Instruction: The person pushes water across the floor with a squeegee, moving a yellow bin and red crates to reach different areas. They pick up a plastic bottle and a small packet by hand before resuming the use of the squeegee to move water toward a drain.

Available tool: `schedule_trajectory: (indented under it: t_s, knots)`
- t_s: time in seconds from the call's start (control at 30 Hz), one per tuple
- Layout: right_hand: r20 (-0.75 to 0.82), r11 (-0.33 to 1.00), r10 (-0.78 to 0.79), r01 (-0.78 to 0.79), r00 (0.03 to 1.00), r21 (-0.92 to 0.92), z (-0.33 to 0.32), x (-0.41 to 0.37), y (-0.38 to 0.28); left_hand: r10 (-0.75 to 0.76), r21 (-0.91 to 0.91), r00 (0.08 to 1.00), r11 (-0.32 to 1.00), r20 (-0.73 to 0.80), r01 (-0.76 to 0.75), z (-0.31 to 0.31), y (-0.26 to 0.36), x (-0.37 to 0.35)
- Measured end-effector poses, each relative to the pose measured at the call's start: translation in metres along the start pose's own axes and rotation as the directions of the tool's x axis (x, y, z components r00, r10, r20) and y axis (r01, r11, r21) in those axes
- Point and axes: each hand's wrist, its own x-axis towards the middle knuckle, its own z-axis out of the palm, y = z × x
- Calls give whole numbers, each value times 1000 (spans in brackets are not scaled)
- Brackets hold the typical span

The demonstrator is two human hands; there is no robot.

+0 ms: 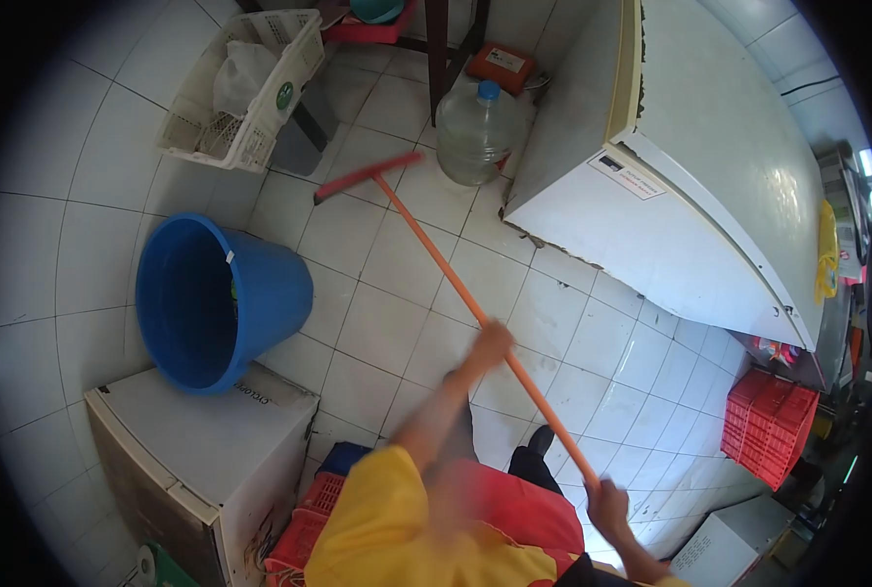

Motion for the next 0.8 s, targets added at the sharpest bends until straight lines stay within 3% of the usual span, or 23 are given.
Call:
schedule_trajectory:
  t_s: [0.03,0.07,0.1,0.23,0.27,0.33,0.37,0.47,0.53,0.57,0.63,0.67,0.7,0.73,0.77,0.8]
  knots:
    - [-77,995,-73,79,994,68,-2,31,-30,-60,177,981,984,186,26,-48,-33,16]
    - [-139,990,-122,130,983,53,2,57,-52,-111,281,987,957,118,74,-56,-71,26]
    - [-208,983,-128,152,970,101,-6,74,-81,-126,293,981,953,145,79,-89,-93,34]
    - [-302,971,-163,207,939,122,-17,110,-138,-136,430,990,896,25,112,-153,-136,65]
    - [-363,963,-185,241,913,116,-19,117,-148,-137,421,990,900,21,115,-155,-146,75]
    - [-358,962,-202,254,912,104,-17,134,-160,-63,370,984,921,-167,122,-158,-162,90]
    - [-359,954,-219,277,907,117,-13,145,-167,-68,363,982,923,-174,128,-159,-166,95]
    - [-272,952,-189,244,944,184,-1,184,-194,-180,222,962,949,-203,224,-156,-173,107]
    - [-234,915,-206,272,950,298,16,216,-209,-440,2,883,895,-162,446,-135,-192,108]
    - [-223,868,-250,320,942,380,36,232,-214,-439,2,883,895,-164,446,-128,-195,104]
    - [-216,810,-292,361,932,462,44,238,-227,-477,123,822,837,-311,533,-117,-194,90]
    - [-16,769,-267,223,963,599,39,231,-231,-475,124,826,840,-305,529,-113,-192,85]
    - [191,714,-261,57,946,698,35,224,-233,-391,294,898,851,-201,436,-111,-188,77]
    - [195,710,-255,47,947,703,47,216,-223,-309,447,948,839,-78,310,-108,-183,70]
    - [61,730,-287,177,956,660,68,206,-205,-305,452,949,838,-77,306,-106,-174,66]
    - [-69,747,-325,301,943,593,81,194,-189,-315,449,949,852,30,269,-97,-162,60]
